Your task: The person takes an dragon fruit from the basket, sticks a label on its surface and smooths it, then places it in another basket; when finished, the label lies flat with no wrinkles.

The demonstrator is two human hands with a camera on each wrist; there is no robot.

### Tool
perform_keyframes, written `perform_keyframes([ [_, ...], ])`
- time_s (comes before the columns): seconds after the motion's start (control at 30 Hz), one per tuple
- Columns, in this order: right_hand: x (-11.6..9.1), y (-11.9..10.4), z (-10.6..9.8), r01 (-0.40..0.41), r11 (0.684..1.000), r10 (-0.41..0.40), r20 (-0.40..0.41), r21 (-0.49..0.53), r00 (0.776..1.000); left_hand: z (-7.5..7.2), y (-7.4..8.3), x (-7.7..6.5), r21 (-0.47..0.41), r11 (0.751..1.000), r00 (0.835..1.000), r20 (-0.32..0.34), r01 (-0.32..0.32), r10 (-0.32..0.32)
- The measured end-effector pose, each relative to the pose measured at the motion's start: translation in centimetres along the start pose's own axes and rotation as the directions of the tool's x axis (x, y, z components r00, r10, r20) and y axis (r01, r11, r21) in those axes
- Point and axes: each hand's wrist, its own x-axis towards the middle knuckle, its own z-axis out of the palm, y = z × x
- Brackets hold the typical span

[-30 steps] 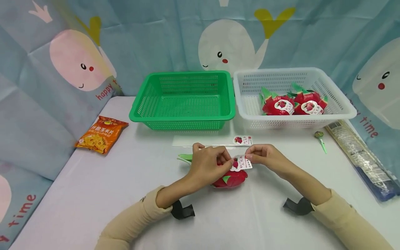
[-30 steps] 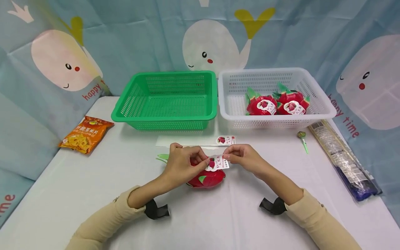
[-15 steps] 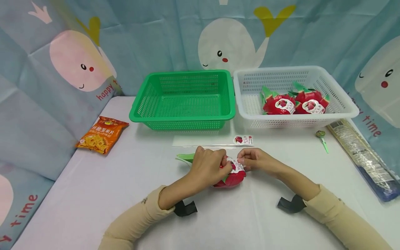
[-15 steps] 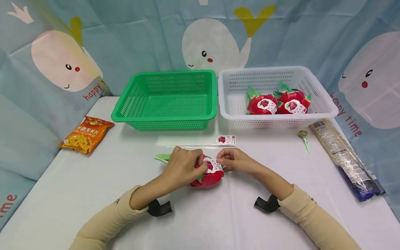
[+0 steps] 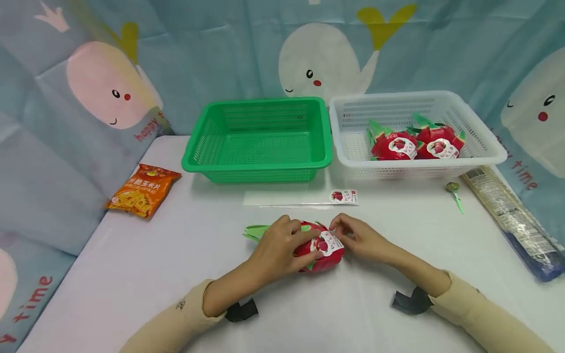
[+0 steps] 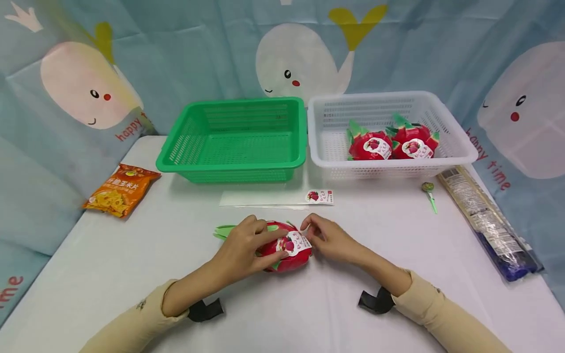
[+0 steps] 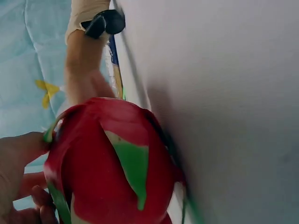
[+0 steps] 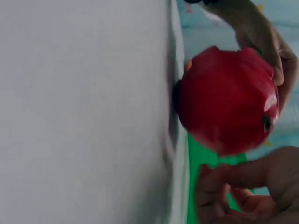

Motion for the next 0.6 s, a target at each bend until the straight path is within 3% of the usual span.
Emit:
perform_keyframes([
  [0.07, -0.3, -0.6, -0.4, 0.011, 1.0, -0.011, -0.063, -0.011, 0.998, 0.1, -0.1, -0.4, 0.01, 1.0, 0.999, -0.046, -0.02, 0.021],
  [0.13, -0.5, -1.0, -0.8, 0.027, 0.998, -0.024, -0.054, 0.051, 0.998, 0.3, -0.2, -0.6, 0.019, 1.0, 0.997, -0.077, -0.021, 0.023],
  [0.23, -0.3, -1.2, -0.9, 0.021, 0.982, -0.043, 0.11, 0.189, 0.993, 0.7, -0.6, -0.8, 0.017, 1.0, 0.996, -0.085, -0.019, 0.021],
  [0.33, 0.2, -0.9, -0.9, -0.063, 0.944, -0.042, 0.306, 0.324, 0.951, 0.9, -0.9, -1.1, -0.036, 0.999, 0.998, -0.06, -0.02, 0.018],
  [0.4, 0.3, -0.8, -1.0, -0.124, 0.932, -0.018, 0.386, 0.339, 0.922, 1.0, -1.0, -1.2, -0.096, 0.995, 0.999, -0.038, -0.034, 0.03],
  [0.47, 0.2, -0.8, -1.2, -0.121, 0.945, -0.001, 0.375, 0.303, 0.927, 1.1, -1.0, -1.3, -0.133, 0.99, 0.998, -0.023, -0.054, 0.052],
  [0.6, 0.3, -1.6, -0.7, 0.003, 0.991, -0.034, 0.227, 0.136, 0.973, 1.2, -0.9, -1.5, -0.155, 0.985, 0.997, -0.021, -0.076, 0.074],
])
